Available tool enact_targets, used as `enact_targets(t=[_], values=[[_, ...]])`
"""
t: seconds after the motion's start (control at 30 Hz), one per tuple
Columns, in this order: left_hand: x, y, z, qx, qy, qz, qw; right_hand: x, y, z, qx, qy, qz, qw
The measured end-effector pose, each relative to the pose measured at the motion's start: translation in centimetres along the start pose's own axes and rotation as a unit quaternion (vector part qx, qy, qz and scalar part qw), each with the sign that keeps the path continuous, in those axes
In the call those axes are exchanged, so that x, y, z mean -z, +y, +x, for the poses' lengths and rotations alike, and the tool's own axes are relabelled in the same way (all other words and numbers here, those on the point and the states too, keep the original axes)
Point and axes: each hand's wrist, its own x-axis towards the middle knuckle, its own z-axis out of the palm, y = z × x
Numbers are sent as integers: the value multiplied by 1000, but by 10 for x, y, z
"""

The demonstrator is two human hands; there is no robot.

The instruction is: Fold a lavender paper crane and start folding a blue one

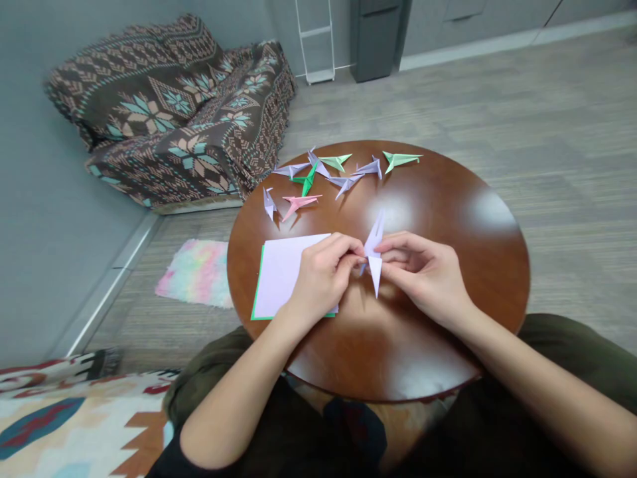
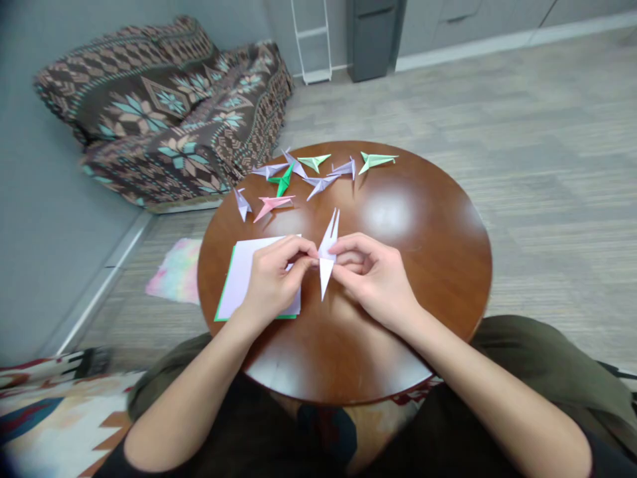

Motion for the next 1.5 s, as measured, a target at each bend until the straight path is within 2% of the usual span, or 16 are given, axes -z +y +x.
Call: enact_targets(t=[0.07, 0.17, 0.3, 0.43, 0.67, 0.87, 1.17, 1.37, 1.5], values=[[-1, 2, -1, 5, 6, 4, 1000, 1, 1, 0, 10, -3, -13, 1000], [-4, 5, -1, 72, 18, -61, 995, 2, 2, -1, 56, -2, -68, 996], [-7, 9, 1, 175, 7, -217, 960, 2, 1, -2, 103, -2, -118, 988], [-8, 12, 3, 215, 24, -300, 929, 1, 0, -3, 121, 11, -126, 985], [-8, 14, 2, 237, 4, -338, 911, -1, -2, -3, 71, 33, -73, 994], [-7, 14, 4, 251, -2, -321, 913, 0, -6, 0, 27, 40, -70, 996], [-8, 14, 3, 228, 0, -305, 925, 0, -8, 1, -21, 60, -66, 996], [-9, 16, 1, 225, 19, -316, 921, -4, -12, 4, 12, 89, -59, 994], [-10, 16, 2, 244, 10, -305, 920, -4, -11, 5, 8, 93, -62, 994]])
